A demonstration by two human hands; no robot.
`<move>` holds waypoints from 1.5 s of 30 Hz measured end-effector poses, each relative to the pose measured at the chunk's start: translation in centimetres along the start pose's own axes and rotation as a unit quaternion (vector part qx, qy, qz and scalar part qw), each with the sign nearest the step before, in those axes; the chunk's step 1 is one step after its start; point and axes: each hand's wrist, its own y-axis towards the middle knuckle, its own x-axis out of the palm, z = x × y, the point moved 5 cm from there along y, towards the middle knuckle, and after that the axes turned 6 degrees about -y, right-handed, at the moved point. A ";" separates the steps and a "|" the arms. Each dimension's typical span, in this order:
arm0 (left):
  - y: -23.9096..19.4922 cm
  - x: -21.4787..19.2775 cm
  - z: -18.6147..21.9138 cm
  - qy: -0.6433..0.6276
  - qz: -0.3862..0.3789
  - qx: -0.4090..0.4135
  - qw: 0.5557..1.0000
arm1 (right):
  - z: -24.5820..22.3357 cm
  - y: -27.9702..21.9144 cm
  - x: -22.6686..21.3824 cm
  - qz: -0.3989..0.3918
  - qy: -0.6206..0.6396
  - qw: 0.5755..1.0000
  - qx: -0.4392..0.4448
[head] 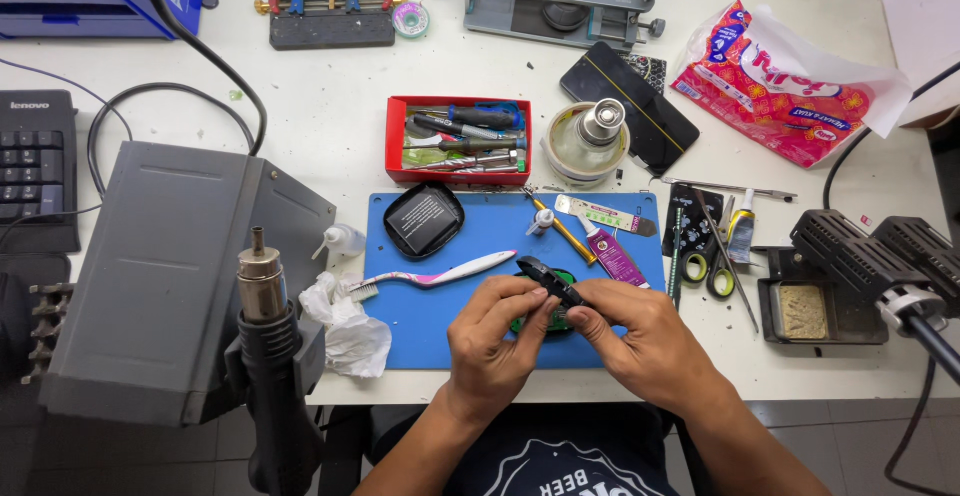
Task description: The person aligns a green circuit board with a black plastic housing and presses them together. They then use a small yellow tool to scrape or clean the surface of the assembled device.
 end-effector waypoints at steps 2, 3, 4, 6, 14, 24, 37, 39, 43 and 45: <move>-0.2 0.1 0.0 -0.004 0.005 -0.007 1.000 | -0.7 0.1 0.0 0.007 -0.002 1.000 -0.011; -0.3 0.1 -0.1 -0.009 0.010 -0.015 1.000 | -1.1 0.1 -0.1 0.013 -0.003 1.000 -0.021; -0.4 0.2 -0.1 -0.009 0.010 -0.014 1.000 | -1.1 0.0 0.1 0.013 -0.003 1.000 -0.021; -0.8 0.2 -0.1 -0.015 0.014 -0.018 1.000 | -0.8 -0.1 0.4 0.019 -0.023 0.999 -0.013; -1.2 0.1 -0.2 -0.011 0.015 -0.015 1.000 | -1.4 -0.1 0.5 0.017 -0.025 0.999 -0.021; -1.5 -0.5 -0.8 -0.039 0.031 -0.058 0.997 | -1.7 -0.1 0.9 -0.006 -0.020 1.000 -0.010; -1.8 -0.6 -0.7 -0.054 0.035 -0.050 0.997 | -1.8 -0.3 1.3 0.012 -0.033 0.999 -0.014; -2.1 -0.5 -0.6 -0.045 0.026 -0.025 0.998 | -1.8 -0.3 1.3 0.006 -0.033 0.999 -0.012; -2.2 -0.6 -0.9 -0.040 0.025 -0.017 0.999 | -1.6 -0.4 1.3 0.002 -0.020 1.000 -0.009; -2.0 -0.6 -0.7 -0.017 0.019 0.010 1.000 | -1.5 -0.4 1.3 -0.007 -0.020 1.000 -0.008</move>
